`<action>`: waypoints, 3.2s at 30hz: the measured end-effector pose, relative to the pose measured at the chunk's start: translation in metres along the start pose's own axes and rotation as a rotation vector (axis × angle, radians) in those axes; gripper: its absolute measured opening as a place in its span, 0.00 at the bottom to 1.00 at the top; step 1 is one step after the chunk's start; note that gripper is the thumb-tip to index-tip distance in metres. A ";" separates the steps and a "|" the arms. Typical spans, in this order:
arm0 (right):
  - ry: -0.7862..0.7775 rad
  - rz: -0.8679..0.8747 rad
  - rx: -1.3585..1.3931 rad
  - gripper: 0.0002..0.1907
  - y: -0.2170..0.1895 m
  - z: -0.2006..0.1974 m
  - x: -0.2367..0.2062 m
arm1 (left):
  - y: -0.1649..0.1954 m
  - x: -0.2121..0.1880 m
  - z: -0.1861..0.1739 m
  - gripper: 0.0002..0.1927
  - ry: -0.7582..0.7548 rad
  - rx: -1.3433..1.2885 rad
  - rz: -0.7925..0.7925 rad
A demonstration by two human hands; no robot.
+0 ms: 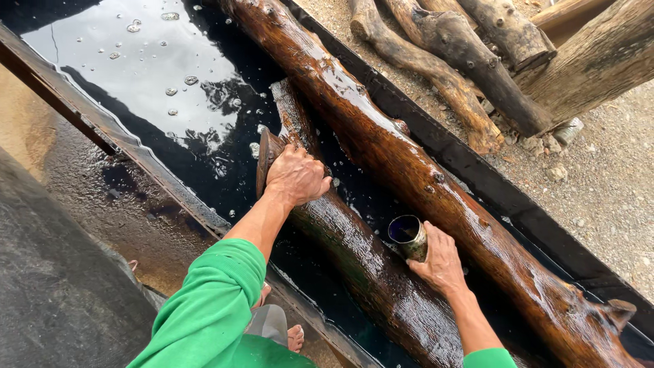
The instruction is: The person repeatedly scoops a dark liquid from a trough and pours it over two large logs resting in the trough. The person uses a small metal can to transfer the liquid and moves along the length of the logs to cover different sections.
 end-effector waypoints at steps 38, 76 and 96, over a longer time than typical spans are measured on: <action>0.176 0.148 0.534 0.46 -0.011 0.017 0.007 | 0.005 -0.003 0.010 0.30 -0.047 0.024 0.008; 0.411 0.457 0.030 0.48 0.097 -0.017 -0.055 | 0.013 0.003 0.015 0.31 -0.109 0.033 -0.003; 0.261 0.373 -0.168 0.49 0.082 -0.047 -0.017 | 0.019 0.006 0.008 0.30 -0.075 0.032 0.001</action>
Point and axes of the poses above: each hand's wrist, its own x-axis towards the middle knuckle, its own z-axis out of the palm, y = z × x, the point moved 1 cm from there along x, towards the middle knuckle, and after that the axes turned 4 degrees about -y, right-handed, at the moved point
